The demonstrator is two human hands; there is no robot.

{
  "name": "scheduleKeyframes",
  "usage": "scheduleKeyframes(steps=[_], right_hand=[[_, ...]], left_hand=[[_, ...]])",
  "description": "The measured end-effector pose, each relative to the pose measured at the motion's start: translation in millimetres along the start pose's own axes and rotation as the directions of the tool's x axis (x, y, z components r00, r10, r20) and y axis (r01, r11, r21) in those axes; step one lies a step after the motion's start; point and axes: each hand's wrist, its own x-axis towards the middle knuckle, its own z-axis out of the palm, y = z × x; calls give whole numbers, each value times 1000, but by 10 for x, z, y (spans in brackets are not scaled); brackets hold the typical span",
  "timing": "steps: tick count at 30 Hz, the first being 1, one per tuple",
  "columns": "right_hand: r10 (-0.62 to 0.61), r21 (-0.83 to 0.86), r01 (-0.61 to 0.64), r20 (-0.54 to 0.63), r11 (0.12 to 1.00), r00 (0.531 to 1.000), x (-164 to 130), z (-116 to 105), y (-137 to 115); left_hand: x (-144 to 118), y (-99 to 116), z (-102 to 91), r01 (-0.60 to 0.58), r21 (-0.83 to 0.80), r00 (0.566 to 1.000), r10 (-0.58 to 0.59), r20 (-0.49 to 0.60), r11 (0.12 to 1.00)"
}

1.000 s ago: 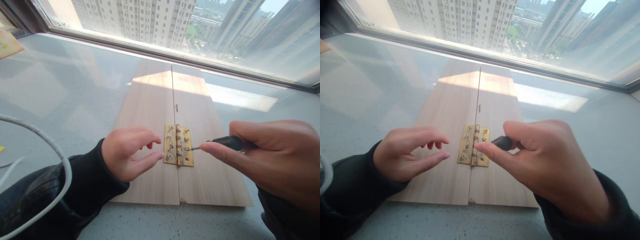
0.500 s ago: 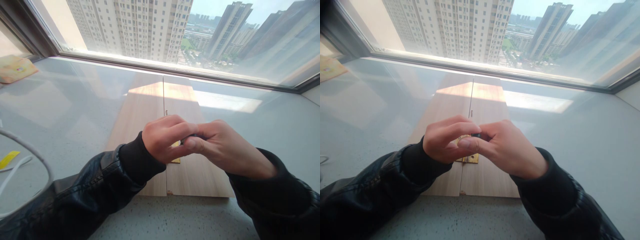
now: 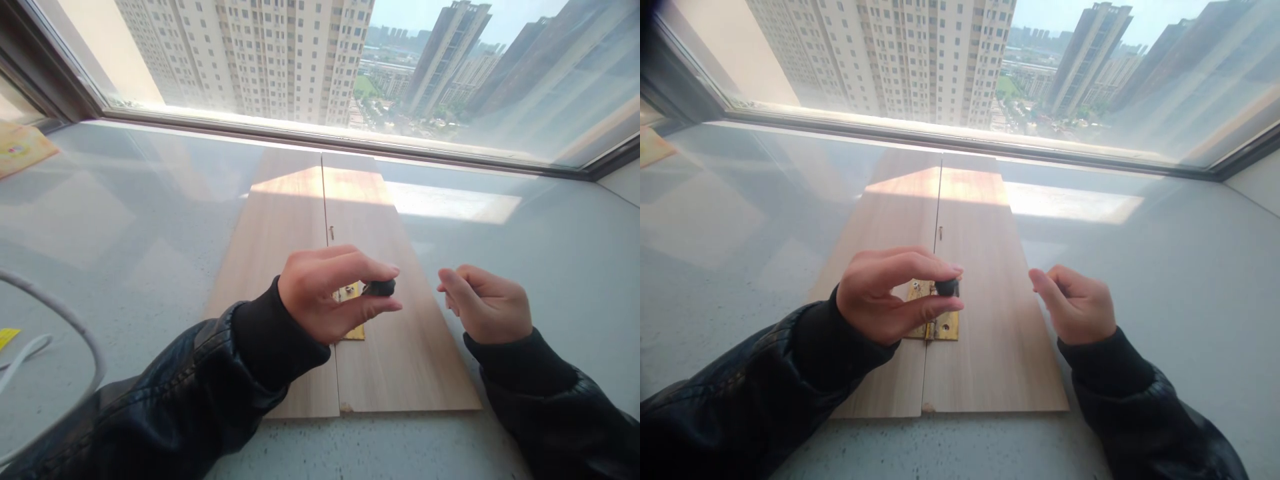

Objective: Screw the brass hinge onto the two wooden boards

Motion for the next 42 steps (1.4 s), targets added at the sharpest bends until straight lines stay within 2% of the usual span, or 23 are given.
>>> scheduleKeyframes(steps=[2,4,6,9,11,13,15,18,22,27,31,34,37,39,40,42], right_hand=[[84,61,-82,-38,995,996,-31,86,206],[125,111,-120,-40,987,991,-22,159,313],[139,138,-133,-36,982,990,5,202,341],[143,140,-137,-33,981,989,32,212,321],[147,129,-142,-30,981,989,32,198,306],[147,117,-143,-24,983,989,29,185,302],[136,108,-134,-17,985,991,29,180,304],[121,103,-119,-15,988,993,36,183,305],[116,109,-113,-22,988,993,43,189,293],[97,100,-95,-16,990,995,40,184,285],[95,89,-93,-15,992,995,40,183,285],[99,102,-97,-20,990,995,41,191,292],[112,111,-109,-25,988,993,38,202,300],[117,112,-113,-28,987,993,36,205,304],[117,110,-113,-29,988,993,35,204,306],[110,102,-106,-30,989,994,38,200,312]], left_hand=[[14,6,-19,2,-25,997,0,76,1000],[15,16,-14,18,-15,994,-16,106,1000],[-1,40,28,52,-29,995,-50,81,998],[-45,121,145,102,-135,994,-95,57,986],[-75,202,231,188,-211,982,-184,36,959],[-100,293,300,316,-283,944,-330,-2,906],[-115,375,345,449,-335,878,-479,-8,829],[-103,440,378,563,-344,810,-585,48,751],[-36,381,393,611,-412,776,-613,146,676],[31,276,444,579,-491,800,-571,184,652],[58,239,482,598,-586,769,-597,228,546],[38,193,491,565,-632,764,-625,159,530],[-25,174,517,520,-544,755,-652,-68,659],[-75,200,551,476,-473,757,-619,-209,741],[-97,223,569,449,-458,765,-594,-247,768],[-119,276,596,419,-445,798,-555,-236,792]])
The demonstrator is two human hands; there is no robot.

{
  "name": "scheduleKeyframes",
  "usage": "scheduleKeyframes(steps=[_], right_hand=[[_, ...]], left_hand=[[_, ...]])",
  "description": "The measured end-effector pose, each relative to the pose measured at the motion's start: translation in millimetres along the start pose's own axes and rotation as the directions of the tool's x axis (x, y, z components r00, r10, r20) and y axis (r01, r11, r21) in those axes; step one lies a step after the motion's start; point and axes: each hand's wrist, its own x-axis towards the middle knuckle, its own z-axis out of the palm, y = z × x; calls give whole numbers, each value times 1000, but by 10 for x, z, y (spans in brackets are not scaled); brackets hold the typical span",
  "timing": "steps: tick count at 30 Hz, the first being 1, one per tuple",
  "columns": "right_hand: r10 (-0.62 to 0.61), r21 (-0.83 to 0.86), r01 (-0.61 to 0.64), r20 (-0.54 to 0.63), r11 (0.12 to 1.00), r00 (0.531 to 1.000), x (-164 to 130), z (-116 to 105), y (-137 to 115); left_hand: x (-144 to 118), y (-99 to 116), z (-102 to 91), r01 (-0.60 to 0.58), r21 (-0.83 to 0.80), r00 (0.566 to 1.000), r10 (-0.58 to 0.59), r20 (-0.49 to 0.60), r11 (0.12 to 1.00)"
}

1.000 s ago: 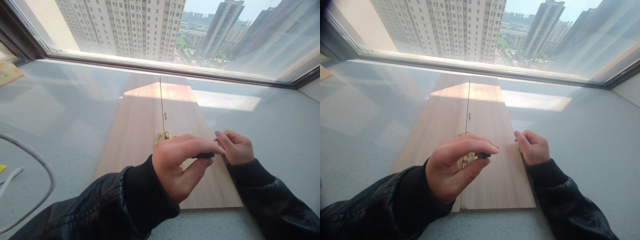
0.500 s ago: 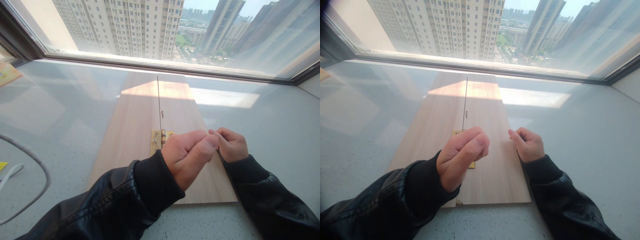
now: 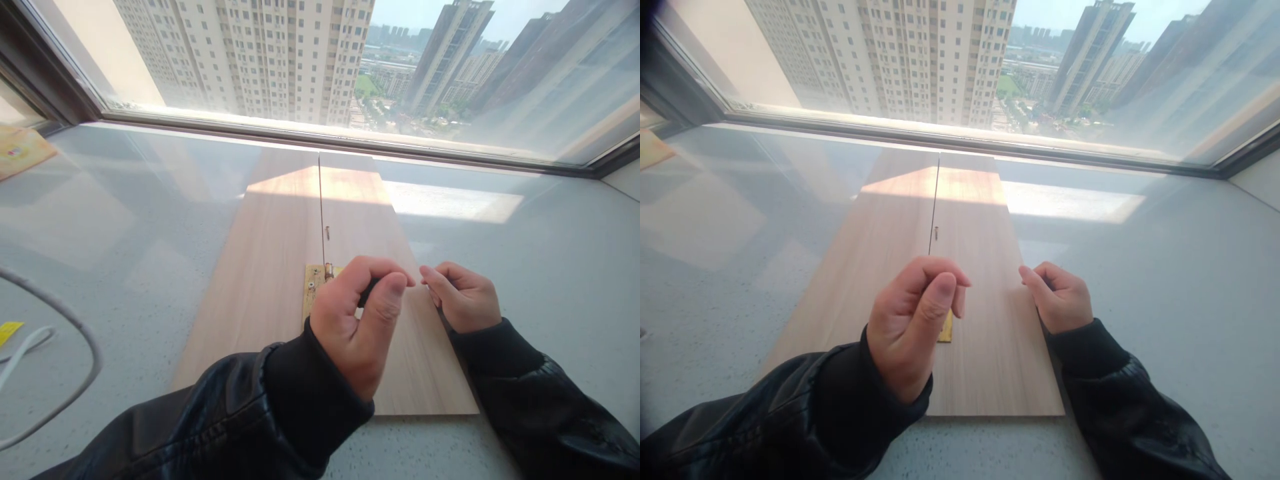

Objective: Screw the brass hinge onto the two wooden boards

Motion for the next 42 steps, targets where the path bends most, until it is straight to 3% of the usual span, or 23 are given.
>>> scheduleKeyframes(steps=[4,7,9,13,16,19,22,26,29,32,35,37,39,42], right_hand=[[-23,-10,23,7,1000,1000,19,-11,22],[-24,-17,24,11,1000,1000,30,-12,38],[-20,-22,20,14,1000,1000,31,-10,44],[-14,-33,14,12,999,1000,20,-8,48],[-17,-34,18,11,999,1000,11,-10,45],[-16,-36,16,16,999,1000,10,-14,34],[-13,-39,13,14,999,1000,16,-19,15],[-17,-36,18,24,999,1000,23,-22,-5],[-14,-41,15,31,999,999,17,-19,-10],[-5,-52,6,28,999,1000,7,-14,-18],[-5,-53,6,27,999,1000,0,-14,-35],[-7,-51,8,29,999,1000,-2,-15,-47],[-6,-50,8,30,999,1000,-1,-18,-54],[-1,-53,3,31,999,1000,0,-19,-55]], left_hand=[[47,94,9,121,-7,973,-117,199,993],[193,151,-35,288,-81,894,-237,381,954],[280,147,-81,366,-143,858,-273,435,920],[301,60,-173,381,-242,903,-303,304,892],[195,23,-193,262,-137,956,-238,171,955],[96,55,-157,157,-60,976,-146,161,986],[106,125,-103,146,10,958,-144,247,989],[248,185,-82,335,-36,877,-298,377,941],[299,160,-128,380,-99,841,-300,450,920],[236,109,-167,282,-105,905,-228,360,954],[107,97,-127,94,40,989,-97,111,995],[37,109,-61,19,134,1000,-17,-12,991],[17,120,-1,8,152,1000,-8,-4,988],[95,121,13,127,62,988,-132,85,990]])
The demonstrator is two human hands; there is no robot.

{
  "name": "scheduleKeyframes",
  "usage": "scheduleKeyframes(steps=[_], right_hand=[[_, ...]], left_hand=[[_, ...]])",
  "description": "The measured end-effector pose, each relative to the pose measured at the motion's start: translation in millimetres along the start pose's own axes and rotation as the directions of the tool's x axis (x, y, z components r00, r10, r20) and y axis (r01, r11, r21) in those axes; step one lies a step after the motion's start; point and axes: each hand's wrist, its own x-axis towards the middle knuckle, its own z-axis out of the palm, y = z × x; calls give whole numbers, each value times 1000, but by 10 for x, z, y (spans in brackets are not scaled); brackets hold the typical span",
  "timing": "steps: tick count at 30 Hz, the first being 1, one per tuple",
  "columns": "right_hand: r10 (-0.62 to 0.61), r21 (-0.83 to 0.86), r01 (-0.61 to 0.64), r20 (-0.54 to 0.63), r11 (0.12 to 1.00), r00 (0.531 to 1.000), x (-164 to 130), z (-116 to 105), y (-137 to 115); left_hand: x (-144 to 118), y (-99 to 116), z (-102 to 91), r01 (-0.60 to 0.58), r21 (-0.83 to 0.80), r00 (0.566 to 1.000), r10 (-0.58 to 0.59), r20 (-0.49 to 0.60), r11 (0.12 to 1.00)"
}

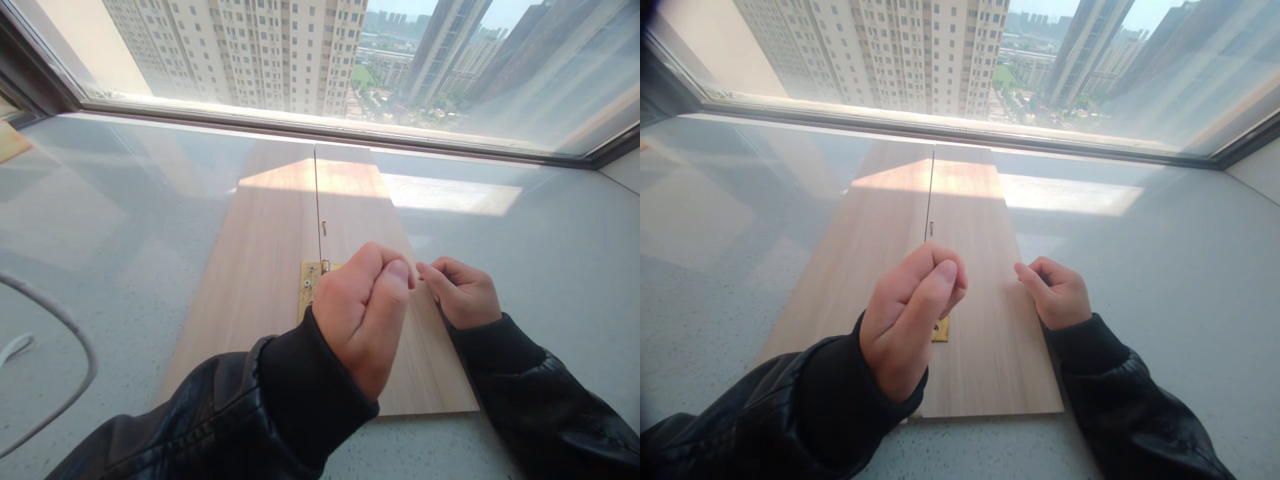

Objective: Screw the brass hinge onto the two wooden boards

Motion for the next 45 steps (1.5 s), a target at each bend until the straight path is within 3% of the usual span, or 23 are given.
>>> scheduleKeyframes(steps=[2,5,7,9,11,12,15,18,21,23,28,31,35,37,40,43,45], right_hand=[[3,-1,-3,5,1000,1000,0,1,3],[7,-4,-7,7,1000,1000,-1,6,13],[9,-6,-9,4,1000,1000,-2,9,21],[9,-6,-9,1,1000,1000,-3,11,29],[8,-7,-8,-1,1000,1000,-3,13,34],[7,-9,-7,-2,1000,1000,-3,13,34],[3,-15,-3,-4,1000,1000,-2,13,28],[3,-15,-3,-2,1000,1000,-3,11,21],[4,-12,-4,3,1000,1000,-4,10,17],[5,-10,-5,5,1000,1000,-4,8,16],[4,7,-4,14,1000,1000,-1,5,19],[13,21,-13,26,1000,1000,0,7,24],[26,19,-27,36,999,999,-2,10,20],[24,11,-25,33,1000,999,-3,10,11],[21,-6,-20,19,1000,1000,-7,9,-5],[13,-11,-13,12,1000,1000,-13,11,-12],[7,-9,-6,10,1000,1000,-15,14,-9]], left_hand=[[85,-1,-54,126,-152,987,-109,117,980],[157,-35,-153,243,-332,946,-147,290,912],[129,-83,-182,180,-322,972,-119,202,929],[51,-135,-168,31,-196,999,-36,-23,980],[-31,-168,-126,-46,-66,981,33,-192,997],[-59,-171,-102,-43,-32,976,35,-217,999],[-55,-132,-52,43,-43,996,-46,-80,998],[42,-74,-52,142,-141,988,-132,75,980],[102,-50,-83,184,-184,977,-158,144,966],[78,-46,-95,162,-148,982,-144,123,976],[-110,8,-17,-27,-31,990,23,-137,999],[-137,79,37,-26,-15,1000,26,-17,1000],[18,131,-1,201,-107,965,-177,195,974],[97,99,-49,245,-199,947,-190,259,949],[105,21,-80,174,-239,984,-160,77,955],[3,0,-24,49,-29,982,-53,-180,998],[-57,26,35,44,49,976,-33,-216,998]])
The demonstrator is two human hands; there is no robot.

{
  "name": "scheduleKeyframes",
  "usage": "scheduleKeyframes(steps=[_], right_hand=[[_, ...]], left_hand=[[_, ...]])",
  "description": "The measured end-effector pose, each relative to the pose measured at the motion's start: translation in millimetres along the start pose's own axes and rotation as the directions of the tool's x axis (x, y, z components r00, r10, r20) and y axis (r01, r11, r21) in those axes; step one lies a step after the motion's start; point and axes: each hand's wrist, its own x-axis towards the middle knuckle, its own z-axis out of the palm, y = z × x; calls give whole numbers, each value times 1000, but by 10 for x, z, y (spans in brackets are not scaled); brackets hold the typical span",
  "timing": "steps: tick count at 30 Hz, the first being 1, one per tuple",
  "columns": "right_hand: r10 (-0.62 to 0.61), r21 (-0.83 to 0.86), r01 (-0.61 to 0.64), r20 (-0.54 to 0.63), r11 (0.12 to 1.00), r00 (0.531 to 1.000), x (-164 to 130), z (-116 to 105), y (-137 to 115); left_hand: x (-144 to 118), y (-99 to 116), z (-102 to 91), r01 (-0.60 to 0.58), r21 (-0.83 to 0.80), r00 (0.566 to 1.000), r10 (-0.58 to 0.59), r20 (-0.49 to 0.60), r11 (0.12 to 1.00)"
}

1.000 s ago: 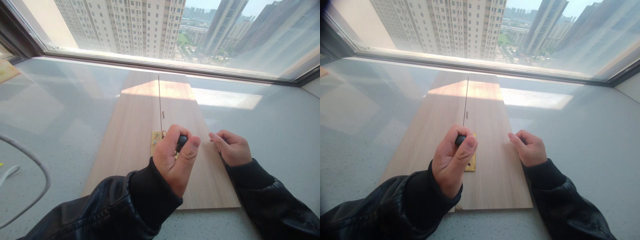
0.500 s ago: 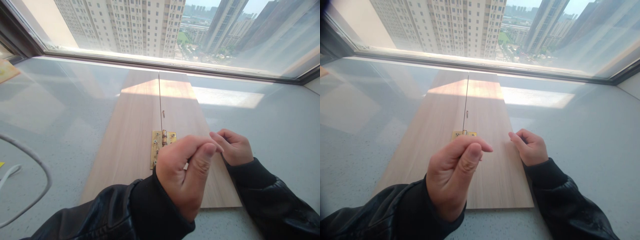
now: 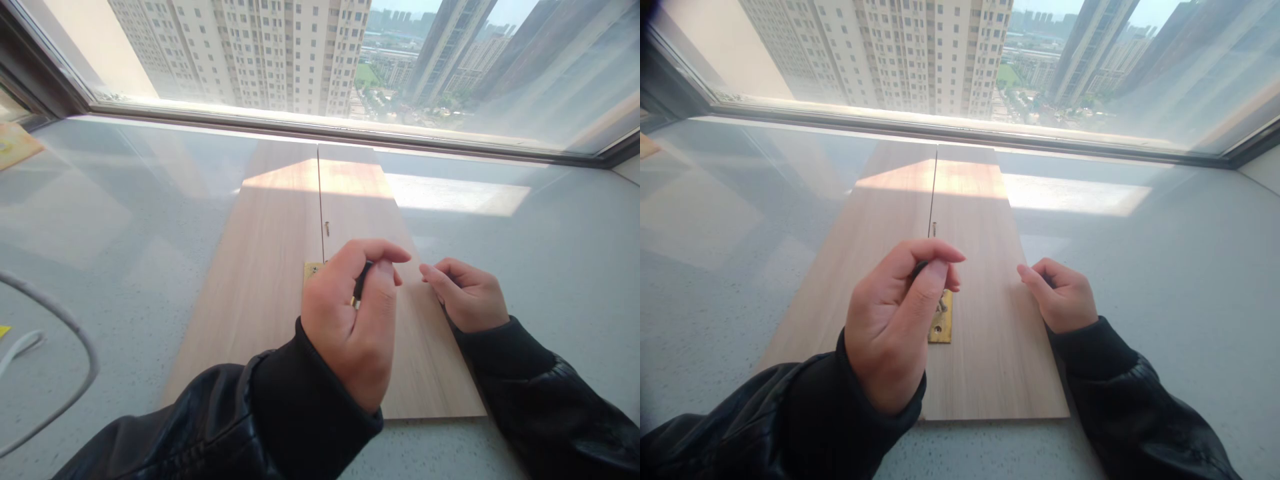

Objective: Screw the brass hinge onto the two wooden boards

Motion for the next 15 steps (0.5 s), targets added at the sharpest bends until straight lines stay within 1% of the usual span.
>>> scheduleKeyframes(steps=[2,4,5,7,8,9,10,11,12,13,14,15], right_hand=[[-6,2,6,-3,1000,1000,2,2,6],[-12,2,12,-5,1000,1000,8,3,11],[-16,2,16,-5,1000,1000,12,3,11],[-23,-1,23,-2,1000,1000,17,3,10],[-25,-4,25,-2,1000,1000,18,3,8],[-24,-8,24,-4,1000,1000,16,3,6],[-21,-12,21,-6,1000,1000,14,3,4],[-18,-15,18,-9,1000,1000,10,4,2],[-15,-17,15,-11,1000,1000,5,5,1],[-13,-17,13,-12,1000,1000,0,6,0],[-13,-16,13,-10,1000,1000,-4,6,-1],[-14,-12,14,-8,1000,1000,-7,5,-2]], left_hand=[[-17,37,36,33,-16,998,-33,45,999],[37,64,48,96,-114,988,-81,129,989],[84,69,43,135,-174,977,-101,189,975],[186,61,16,222,-242,930,-131,342,945],[228,49,-1,258,-253,907,-143,396,932],[256,34,-17,275,-256,901,-156,404,927],[265,17,-29,263,-255,920,-162,357,931],[255,2,-35,219,-236,952,-154,264,947],[229,-9,-34,151,-199,982,-123,145,968],[190,-13,-27,88,-149,996,-82,46,985],[146,-10,-15,40,-94,999,-41,-15,995],[102,0,1,14,-50,1000,-15,-25,999]])
